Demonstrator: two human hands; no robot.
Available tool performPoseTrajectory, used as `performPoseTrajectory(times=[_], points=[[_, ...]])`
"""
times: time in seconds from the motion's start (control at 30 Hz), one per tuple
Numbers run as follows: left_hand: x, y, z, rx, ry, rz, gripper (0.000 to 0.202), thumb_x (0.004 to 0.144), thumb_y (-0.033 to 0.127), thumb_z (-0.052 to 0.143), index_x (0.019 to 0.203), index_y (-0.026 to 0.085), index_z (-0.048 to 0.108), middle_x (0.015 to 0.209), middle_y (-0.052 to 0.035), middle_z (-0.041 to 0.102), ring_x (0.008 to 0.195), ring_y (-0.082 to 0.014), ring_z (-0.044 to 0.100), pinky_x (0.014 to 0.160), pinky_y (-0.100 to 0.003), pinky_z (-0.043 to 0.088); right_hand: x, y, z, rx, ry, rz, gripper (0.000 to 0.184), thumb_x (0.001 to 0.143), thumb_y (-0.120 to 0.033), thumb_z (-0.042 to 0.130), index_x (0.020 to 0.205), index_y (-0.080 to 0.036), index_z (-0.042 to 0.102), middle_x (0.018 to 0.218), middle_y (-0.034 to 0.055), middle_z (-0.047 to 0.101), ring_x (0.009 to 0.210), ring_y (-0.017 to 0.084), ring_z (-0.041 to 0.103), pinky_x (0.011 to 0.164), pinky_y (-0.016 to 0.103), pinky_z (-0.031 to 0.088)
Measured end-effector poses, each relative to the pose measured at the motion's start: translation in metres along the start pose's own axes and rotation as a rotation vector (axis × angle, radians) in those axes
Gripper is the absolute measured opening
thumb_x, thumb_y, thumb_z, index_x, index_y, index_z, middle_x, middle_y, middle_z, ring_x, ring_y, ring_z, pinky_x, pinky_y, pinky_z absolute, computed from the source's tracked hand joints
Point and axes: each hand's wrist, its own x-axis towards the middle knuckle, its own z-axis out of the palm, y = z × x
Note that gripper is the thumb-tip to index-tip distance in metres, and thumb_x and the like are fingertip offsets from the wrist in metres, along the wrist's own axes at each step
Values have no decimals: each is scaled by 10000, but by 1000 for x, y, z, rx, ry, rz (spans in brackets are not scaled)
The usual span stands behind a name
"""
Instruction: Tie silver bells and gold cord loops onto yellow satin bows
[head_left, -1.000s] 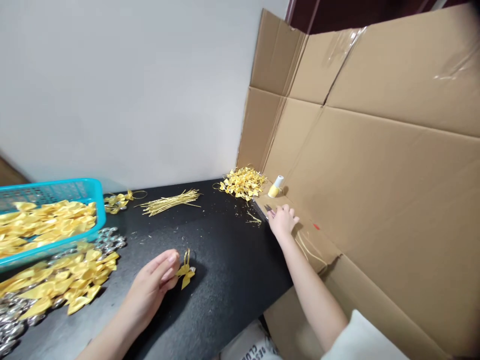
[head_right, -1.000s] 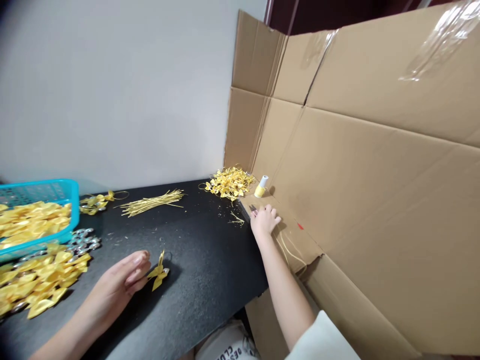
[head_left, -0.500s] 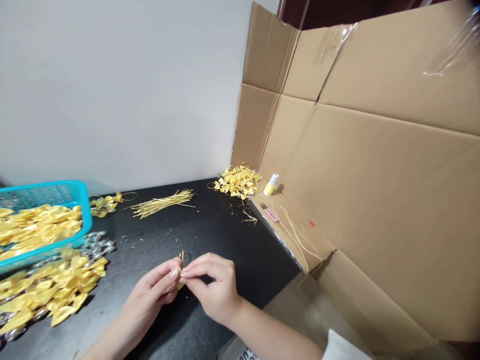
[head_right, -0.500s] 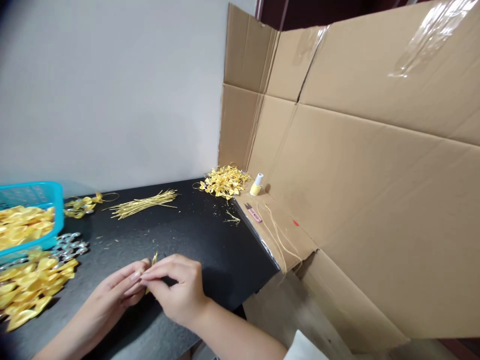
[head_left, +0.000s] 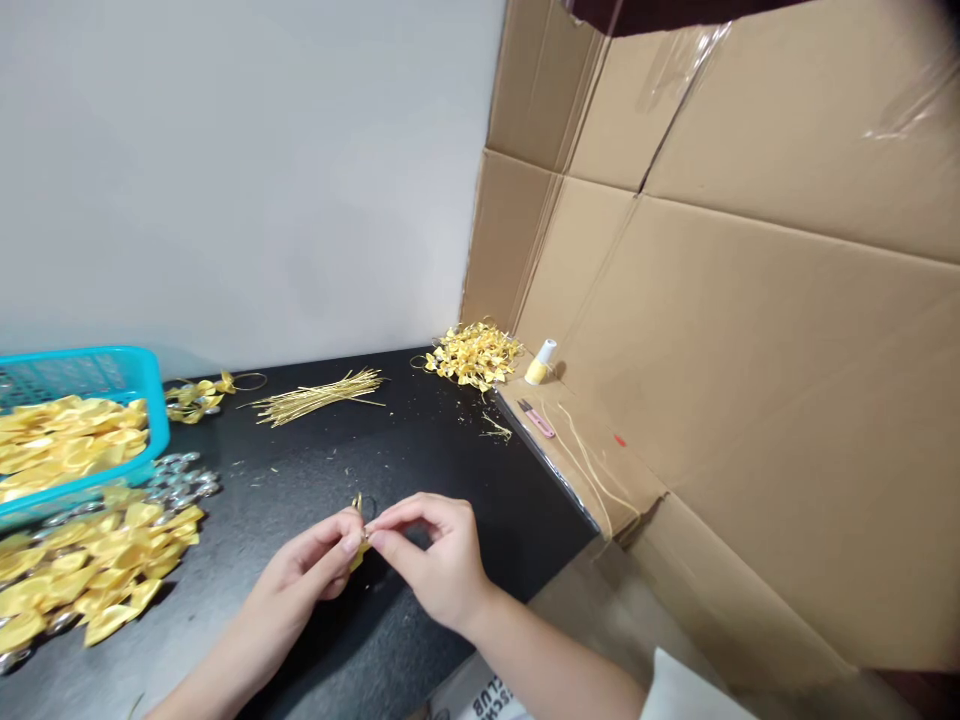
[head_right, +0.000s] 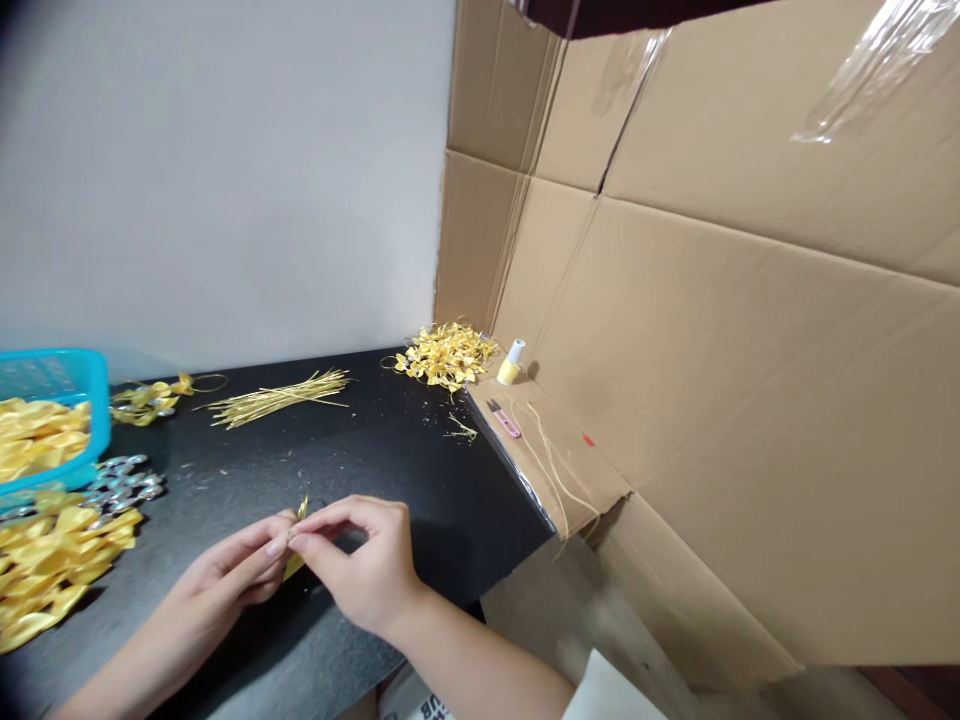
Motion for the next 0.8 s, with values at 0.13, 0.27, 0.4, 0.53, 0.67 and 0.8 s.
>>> performPoseTrajectory(times=[0.13, 0.27, 0.4, 0.53, 0.67, 0.8], points=[[0, 0, 1, 50, -2, 10, 402, 823, 567, 620, 735, 181, 552, 673, 41, 320, 588, -102, 228, 492, -185, 233, -6, 4, 0, 129, 38, 161, 87, 683, -245, 781, 731, -185, 741, 752, 54, 748, 713, 190, 700, 686, 286, 558], [-3, 1, 2, -2, 64, 12, 380, 784, 574, 662, 865, 206, 611, 680, 31, 401, 600, -108, 310, 504, -183, 292, -2, 11, -10, 186, 159, 199, 133, 692, -287, 770, 736, -185, 697, 745, 42, 739, 709, 172, 695, 678, 272, 558], [-3, 7, 1, -142, 212, 12, 453, 671, 600, 751, 822, 201, 599, 622, 53, 374, 561, -93, 293, 474, -169, 288, 6, 18, -61, -108, 322, 116, 206, 748, -380, 715, 770, -179, 676, 753, 44, 722, 716, 165, 684, 684, 287, 563], [1, 15, -2, -261, 345, -8, 489, 594, 591, 804, 685, 177, 560, 584, 69, 328, 526, -75, 214, 429, -156, 261, 23, 22, -155, -366, 456, 64, 311, 735, -478, 698, 771, -173, 652, 742, 51, 697, 698, 170, 662, 689, 314, 552], [5, 18, -5, -315, 401, 17, 495, 520, 559, 847, 610, 176, 547, 557, 64, 347, 510, -79, 213, 403, -163, 270, 61, 26, -242, -518, 514, 51, 404, 673, -544, 714, 786, -164, 635, 719, 41, 661, 591, 141, 586, 556, 272, 485], [5, 18, -7, -331, 426, 9, 485, 481, 559, 859, 600, 190, 567, 534, 60, 345, 498, -88, 211, 390, -175, 273, 93, 45, -283, -618, 464, 71, 403, 646, -534, 738, 730, -153, 637, 627, 12, 627, 446, 82, 434, 423, 226, 345]])
